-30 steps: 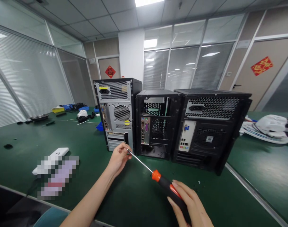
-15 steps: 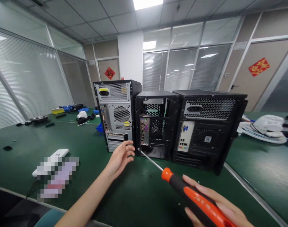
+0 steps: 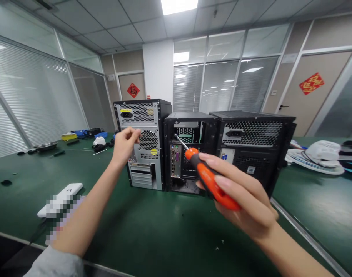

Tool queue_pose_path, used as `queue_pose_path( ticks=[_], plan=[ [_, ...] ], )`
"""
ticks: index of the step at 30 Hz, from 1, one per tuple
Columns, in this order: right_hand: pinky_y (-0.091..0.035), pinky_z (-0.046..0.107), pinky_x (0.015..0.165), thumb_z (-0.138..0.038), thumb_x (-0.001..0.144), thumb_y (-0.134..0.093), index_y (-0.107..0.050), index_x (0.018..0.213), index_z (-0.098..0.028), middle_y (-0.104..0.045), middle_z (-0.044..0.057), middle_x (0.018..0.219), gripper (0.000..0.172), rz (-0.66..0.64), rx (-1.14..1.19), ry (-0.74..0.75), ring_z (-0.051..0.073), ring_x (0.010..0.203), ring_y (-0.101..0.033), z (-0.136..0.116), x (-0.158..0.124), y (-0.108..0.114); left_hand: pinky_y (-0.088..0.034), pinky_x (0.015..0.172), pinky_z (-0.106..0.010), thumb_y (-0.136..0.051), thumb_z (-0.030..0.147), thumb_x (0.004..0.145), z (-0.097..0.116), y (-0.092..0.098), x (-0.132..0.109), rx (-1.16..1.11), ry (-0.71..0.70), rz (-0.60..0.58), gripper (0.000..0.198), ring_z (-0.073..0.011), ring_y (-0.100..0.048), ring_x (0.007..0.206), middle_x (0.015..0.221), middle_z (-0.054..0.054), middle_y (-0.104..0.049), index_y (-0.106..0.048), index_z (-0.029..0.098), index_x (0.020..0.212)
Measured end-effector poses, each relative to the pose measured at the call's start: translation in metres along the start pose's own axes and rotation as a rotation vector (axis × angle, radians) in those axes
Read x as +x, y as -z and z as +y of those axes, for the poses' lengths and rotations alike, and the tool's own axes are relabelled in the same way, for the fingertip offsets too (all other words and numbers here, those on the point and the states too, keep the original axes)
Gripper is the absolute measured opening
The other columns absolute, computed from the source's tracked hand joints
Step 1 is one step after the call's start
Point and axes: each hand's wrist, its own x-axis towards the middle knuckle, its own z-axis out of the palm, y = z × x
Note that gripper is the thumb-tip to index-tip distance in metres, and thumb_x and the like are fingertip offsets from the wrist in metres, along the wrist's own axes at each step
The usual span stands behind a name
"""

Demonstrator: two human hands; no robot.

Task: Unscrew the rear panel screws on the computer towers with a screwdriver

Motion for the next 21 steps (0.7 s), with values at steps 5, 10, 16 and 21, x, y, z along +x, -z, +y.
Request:
queue_pose_path(
  ticks=[5,10,16,21],
  plan=[
    [-0.063,0.036,0.080,-0.005,0.070,-0.071,-0.048,0.111,-0.023,-0.058,0.007,0.123,0.051,0.013,-0.019,0.451,0.022,0.104,-0.064,0.012,0.037,-0.027,-0.039,0.088,-0.035,-0.052,0.038,0.084,0.005,-0.001,0.039,0.424,-0.353,0.162,0.021,-0.0194,-0.055,0.092,0.092,-0.008,-0.063,-0.062,0.019,0.085],
    [-0.062,0.037,0.084,-0.007,0.081,-0.059,-0.041,0.111,-0.024,-0.055,0.007,0.123,0.039,-0.034,-0.081,0.554,0.020,0.112,-0.060,0.026,0.042,-0.049,-0.009,0.111,-0.051,-0.060,0.039,0.077,0.006,-0.009,0.065,0.582,-0.470,0.062,0.052,-0.0308,-0.032,0.131,0.134,-0.015,-0.047,-0.049,0.021,0.124],
    [-0.058,0.044,0.090,-0.001,0.079,-0.057,-0.041,0.112,-0.022,-0.047,0.009,0.130,0.042,-0.109,-0.073,0.658,0.024,0.124,-0.049,0.029,0.049,-0.058,-0.001,0.111,-0.053,-0.051,0.045,0.082,0.002,-0.023,0.086,0.563,-0.443,-0.047,0.049,-0.0316,-0.026,0.135,0.135,-0.016,-0.046,-0.049,0.021,0.124],
    [-0.056,0.045,0.094,0.003,0.075,-0.060,-0.045,0.105,-0.020,-0.044,0.008,0.133,0.041,-0.123,-0.024,0.716,0.026,0.127,-0.046,0.029,0.051,-0.061,-0.002,0.111,-0.053,-0.055,0.063,0.072,0.001,-0.036,0.098,0.539,-0.393,0.028,0.058,-0.0349,-0.035,0.124,0.119,-0.017,-0.054,-0.057,0.019,0.110]
  ],
)
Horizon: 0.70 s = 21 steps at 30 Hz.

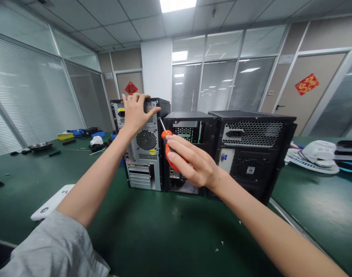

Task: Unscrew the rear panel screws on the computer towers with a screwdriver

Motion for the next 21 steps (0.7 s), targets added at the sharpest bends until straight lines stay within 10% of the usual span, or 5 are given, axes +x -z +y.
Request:
queue_pose_path(
  ticks=[21],
  plan=[
    [-0.056,0.048,0.094,0.007,0.074,-0.055,-0.049,0.106,-0.017,-0.041,0.014,0.138,0.041,0.023,0.040,0.077,0.030,0.127,-0.045,0.006,0.001,-0.012,-0.018,0.106,-0.052,-0.039,0.081,0.065,0.007,-0.001,0.007,0.194,0.090,0.013,0.070,-0.0333,-0.043,0.116,0.116,-0.012,-0.056,-0.056,0.024,0.102]
  ],
)
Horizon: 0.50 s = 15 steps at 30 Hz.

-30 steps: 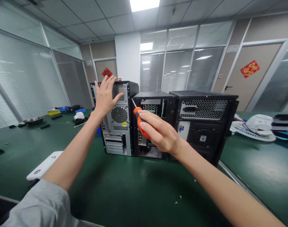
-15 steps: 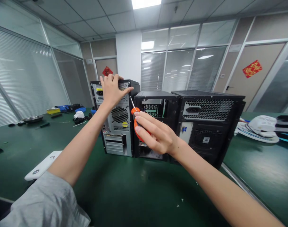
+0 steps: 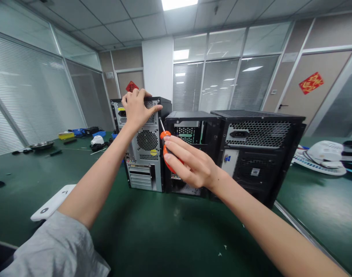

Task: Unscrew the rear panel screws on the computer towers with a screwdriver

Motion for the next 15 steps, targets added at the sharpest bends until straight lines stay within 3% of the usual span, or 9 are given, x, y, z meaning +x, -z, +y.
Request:
queue_pose_path(
  ticks=[8,15],
  plan=[
    [-0.060,0.035,0.085,-0.006,0.075,-0.065,-0.046,0.116,-0.014,-0.060,0.015,0.112,0.046,0.063,-0.248,-0.142,0.023,0.107,-0.061,-0.010,0.029,-0.008,-0.021,0.103,-0.055,-0.041,0.079,0.068,0.001,0.001,0.001,0.022,-0.002,-0.028,0.068,-0.0362,-0.041,0.119,0.118,-0.013,-0.055,-0.055,0.024,0.105],
    [-0.059,0.027,0.070,-0.011,0.078,-0.063,-0.046,0.110,-0.018,-0.062,0.009,0.092,0.037,0.146,-0.411,-0.225,0.017,0.086,-0.063,-0.010,0.053,-0.020,-0.024,0.103,-0.053,-0.046,0.073,0.071,-0.001,0.000,-0.001,0.042,-0.037,0.025,0.060,-0.0338,-0.046,0.113,0.113,-0.013,-0.058,-0.057,0.022,0.101]
  ],
)
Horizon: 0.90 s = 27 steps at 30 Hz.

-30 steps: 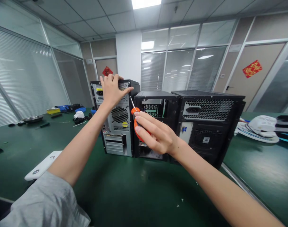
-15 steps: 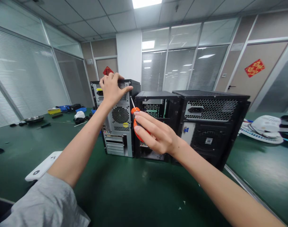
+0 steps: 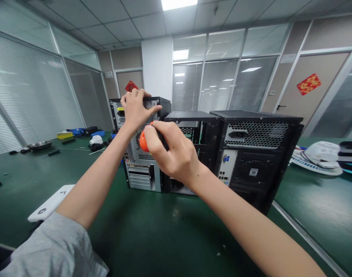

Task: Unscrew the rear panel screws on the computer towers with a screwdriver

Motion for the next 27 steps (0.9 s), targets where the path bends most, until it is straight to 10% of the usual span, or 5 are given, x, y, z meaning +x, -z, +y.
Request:
queue_pose_path(
  ticks=[14,27],
  plan=[
    [-0.048,0.029,0.056,-0.038,0.073,-0.071,-0.042,0.097,-0.028,-0.054,0.000,0.074,0.039,0.154,-0.041,-0.221,0.016,0.069,-0.056,-0.005,-0.005,-0.020,-0.044,0.093,-0.036,-0.046,0.034,0.085,-0.007,0.038,-0.028,-0.357,-0.065,0.078,0.023,-0.0184,-0.059,0.101,0.105,-0.007,-0.065,-0.056,0.020,0.101],
    [-0.050,0.026,0.056,-0.022,0.078,-0.064,-0.047,0.093,-0.026,-0.049,-0.003,0.073,0.023,0.279,0.083,-0.276,0.012,0.069,-0.057,-0.022,-0.010,-0.047,-0.051,0.062,-0.024,-0.056,0.059,0.075,0.040,0.156,-0.094,-0.401,0.115,-0.164,0.041,-0.0162,-0.062,0.083,0.097,-0.004,-0.066,-0.060,0.023,0.094]
  ],
)
